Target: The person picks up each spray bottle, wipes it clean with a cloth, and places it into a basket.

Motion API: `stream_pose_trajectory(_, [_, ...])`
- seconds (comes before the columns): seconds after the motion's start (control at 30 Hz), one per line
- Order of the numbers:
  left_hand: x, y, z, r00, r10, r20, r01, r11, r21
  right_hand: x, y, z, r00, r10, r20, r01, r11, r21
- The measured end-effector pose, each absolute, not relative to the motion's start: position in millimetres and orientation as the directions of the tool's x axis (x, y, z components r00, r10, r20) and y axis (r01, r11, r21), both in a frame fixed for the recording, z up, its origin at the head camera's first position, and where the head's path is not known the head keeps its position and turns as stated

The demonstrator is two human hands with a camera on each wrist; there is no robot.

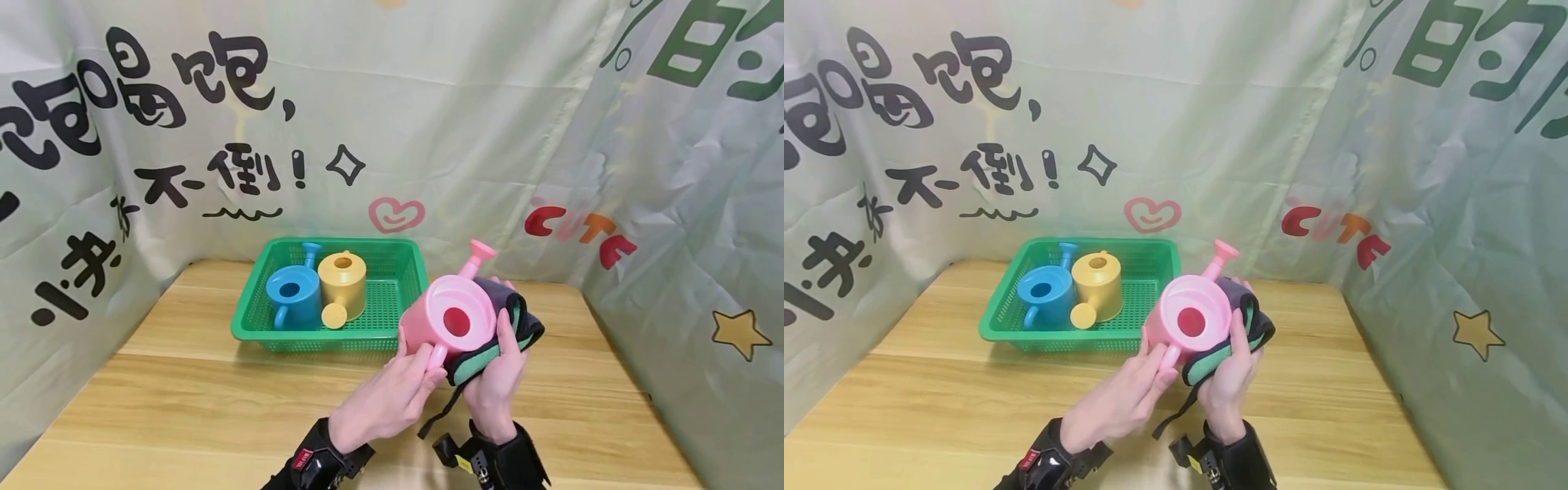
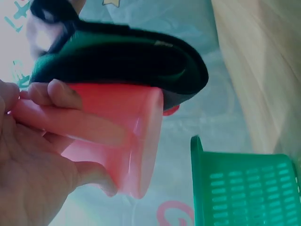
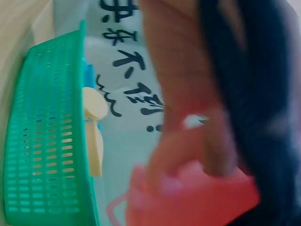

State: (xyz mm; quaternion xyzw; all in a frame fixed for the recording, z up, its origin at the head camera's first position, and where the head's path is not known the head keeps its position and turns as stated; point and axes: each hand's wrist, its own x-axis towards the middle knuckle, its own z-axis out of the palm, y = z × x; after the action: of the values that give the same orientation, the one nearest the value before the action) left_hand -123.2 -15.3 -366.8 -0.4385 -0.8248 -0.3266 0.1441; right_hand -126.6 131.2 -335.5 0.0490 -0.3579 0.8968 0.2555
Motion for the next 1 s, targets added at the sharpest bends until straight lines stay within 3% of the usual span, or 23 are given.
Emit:
stream_pose_trajectory(0.17, [-121.6,-12.3,-368.3,-0.588,0.600,0.542,0.803,0.358,0.476,-124.7,113.3,-342.4,-0.727,0.573,0.378,-0.674,-0.492,-0.551])
stream_pose_trajectory(0.27, [-121.1,-11.7,-369.0,-0.592,0.589,0.550,0.801,0.355,0.481,-124.5,108.3,-344.6,-0.688,0.607,0.398,-0.710,-0.449,-0.542])
stream_pose_trajectory(0.4, [-121.7,-13.7,-367.8,-0.584,0.597,0.550,0.807,0.354,0.473,-125.4,112.7,-343.7,-0.706,0.580,0.407,-0.689,-0.431,-0.583])
stream_pose_trajectory(0.57, [-122.9,-17.1,-365.3,-0.551,0.610,0.570,0.832,0.344,0.436,-126.9,129.6,-339.3,-0.813,0.453,0.365,-0.568,-0.482,-0.667])
stream_pose_trajectory(0.67, [-122.3,-17.3,-365.5,-0.552,0.604,0.575,0.830,0.333,0.447,-126.8,132.9,-339.0,-0.835,0.420,0.355,-0.540,-0.504,-0.674])
stream_pose_trajectory(1.0, [-120.4,-13.1,-368.4,-0.588,0.520,0.619,0.801,0.271,0.533,-126.0,111.9,-347.0,-0.680,0.550,0.485,-0.715,-0.350,-0.606])
